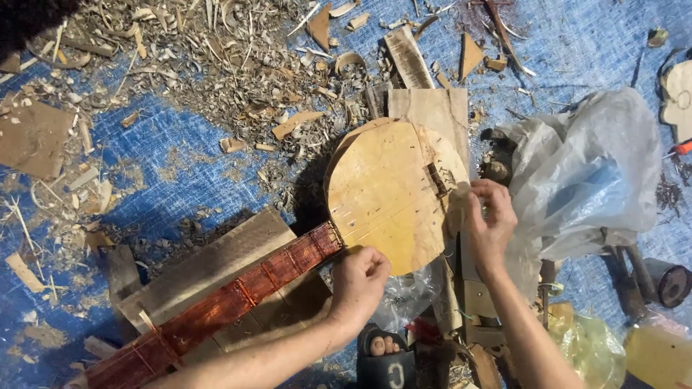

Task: Hammering small wooden supports and adjusting strings on a handmade stringed instrument.

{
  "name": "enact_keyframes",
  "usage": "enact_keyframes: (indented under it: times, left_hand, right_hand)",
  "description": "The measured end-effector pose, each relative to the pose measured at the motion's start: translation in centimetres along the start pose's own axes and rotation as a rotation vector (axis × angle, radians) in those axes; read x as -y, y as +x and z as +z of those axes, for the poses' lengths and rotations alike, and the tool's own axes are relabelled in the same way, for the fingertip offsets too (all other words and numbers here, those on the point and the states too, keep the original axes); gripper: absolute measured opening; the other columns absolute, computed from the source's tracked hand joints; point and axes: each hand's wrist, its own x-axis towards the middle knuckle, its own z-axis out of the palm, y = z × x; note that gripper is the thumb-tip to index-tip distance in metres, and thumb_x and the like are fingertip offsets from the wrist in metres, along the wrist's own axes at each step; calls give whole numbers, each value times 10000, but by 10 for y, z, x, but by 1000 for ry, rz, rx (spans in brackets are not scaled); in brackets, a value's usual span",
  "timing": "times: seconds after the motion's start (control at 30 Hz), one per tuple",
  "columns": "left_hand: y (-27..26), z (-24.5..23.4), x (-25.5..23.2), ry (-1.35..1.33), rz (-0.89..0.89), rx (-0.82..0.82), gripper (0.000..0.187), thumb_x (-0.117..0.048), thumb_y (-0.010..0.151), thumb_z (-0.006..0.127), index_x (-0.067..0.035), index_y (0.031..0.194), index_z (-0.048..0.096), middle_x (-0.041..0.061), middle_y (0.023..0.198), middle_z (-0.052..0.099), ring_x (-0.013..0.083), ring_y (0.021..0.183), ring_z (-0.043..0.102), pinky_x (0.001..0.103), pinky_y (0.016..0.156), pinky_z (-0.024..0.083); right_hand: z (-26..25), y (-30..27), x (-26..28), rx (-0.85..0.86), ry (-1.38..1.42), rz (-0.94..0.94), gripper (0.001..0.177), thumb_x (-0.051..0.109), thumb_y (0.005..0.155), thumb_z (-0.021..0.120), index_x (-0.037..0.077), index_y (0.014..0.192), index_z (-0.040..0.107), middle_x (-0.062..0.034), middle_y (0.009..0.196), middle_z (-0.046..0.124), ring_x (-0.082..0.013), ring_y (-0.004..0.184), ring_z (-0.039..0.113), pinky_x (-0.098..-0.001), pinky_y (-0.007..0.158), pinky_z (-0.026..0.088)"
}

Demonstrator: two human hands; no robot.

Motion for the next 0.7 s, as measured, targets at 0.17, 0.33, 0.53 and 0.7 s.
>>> enact_keyframes:
  times: [0.17, 0.33, 0.53, 0.7]
  left_hand:
    - [-10, 2, 11, -6, -2, 54, 135, 27, 885, 626, -96, 833, 645, -13, 725, 622, 60, 546, 499, 166, 457, 443]
    - [-19, 0, 27, 29, -11, 53, 105, 3, 885, 672, -98, 892, 699, -15, 715, 664, 53, 486, 479, 157, 401, 385]
    - [-29, -11, 24, 48, -126, 110, 123, -24, 912, 663, -125, 842, 662, -50, 630, 565, 55, 498, 413, 210, 461, 332]
    - [-29, -13, 29, -38, -157, 123, 133, 12, 921, 650, -103, 855, 660, -31, 630, 589, 58, 451, 419, 208, 385, 333]
  right_hand:
    - [1, -14, -26, -4, -269, -297, 216, -84, 944, 607, 25, 1122, 660, -71, 1065, 685, -239, 994, 554, -368, 905, 448]
    - [7, -19, -31, 25, -327, -436, 217, -60, 966, 603, 17, 1146, 695, -87, 1199, 734, -285, 1194, 578, -408, 1046, 424]
    - [13, -16, -23, 107, -366, -554, 136, -18, 896, 698, 63, 911, 591, -23, 1314, 705, -318, 1327, 543, -471, 1139, 392]
    - [16, -14, -16, 113, -421, -578, 190, -46, 858, 689, 85, 877, 553, -5, 1277, 729, -310, 1322, 561, -496, 1169, 363]
